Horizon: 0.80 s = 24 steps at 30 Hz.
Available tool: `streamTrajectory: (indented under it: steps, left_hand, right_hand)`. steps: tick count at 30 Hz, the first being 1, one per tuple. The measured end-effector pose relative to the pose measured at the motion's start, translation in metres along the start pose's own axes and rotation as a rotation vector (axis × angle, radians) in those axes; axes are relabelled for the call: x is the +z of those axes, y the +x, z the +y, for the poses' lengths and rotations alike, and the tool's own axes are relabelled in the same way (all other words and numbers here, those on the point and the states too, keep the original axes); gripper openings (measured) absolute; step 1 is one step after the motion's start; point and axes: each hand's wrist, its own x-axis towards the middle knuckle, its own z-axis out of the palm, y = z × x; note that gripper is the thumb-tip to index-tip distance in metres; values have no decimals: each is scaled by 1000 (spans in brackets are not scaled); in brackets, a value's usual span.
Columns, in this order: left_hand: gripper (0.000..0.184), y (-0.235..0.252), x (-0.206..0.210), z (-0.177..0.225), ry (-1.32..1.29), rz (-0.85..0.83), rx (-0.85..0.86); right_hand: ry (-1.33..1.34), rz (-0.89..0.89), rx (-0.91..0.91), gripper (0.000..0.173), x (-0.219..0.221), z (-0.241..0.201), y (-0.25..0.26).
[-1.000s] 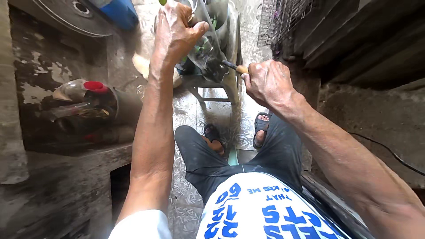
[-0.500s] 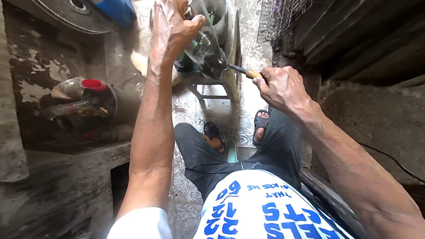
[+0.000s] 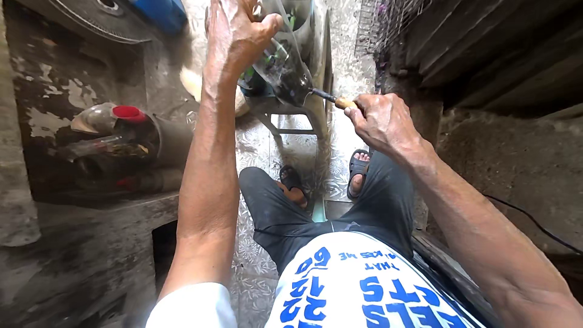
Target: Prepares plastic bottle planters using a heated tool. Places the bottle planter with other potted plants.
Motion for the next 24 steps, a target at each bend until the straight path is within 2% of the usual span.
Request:
streamTrajectory:
  steps: [10,18,24]
  left_hand:
    - [35,-3,-1,3,-34,-13,11]
    - [39,5,0,-1,4,-25,28]
    - [41,13,5,5,102,-17,3]
  right_hand:
    - [-92,-38,57,40,3,-30,-2]
    - [-90,-44,66,41,8,-32,5]
    - [-44,9,33,43,3,-22,-15]
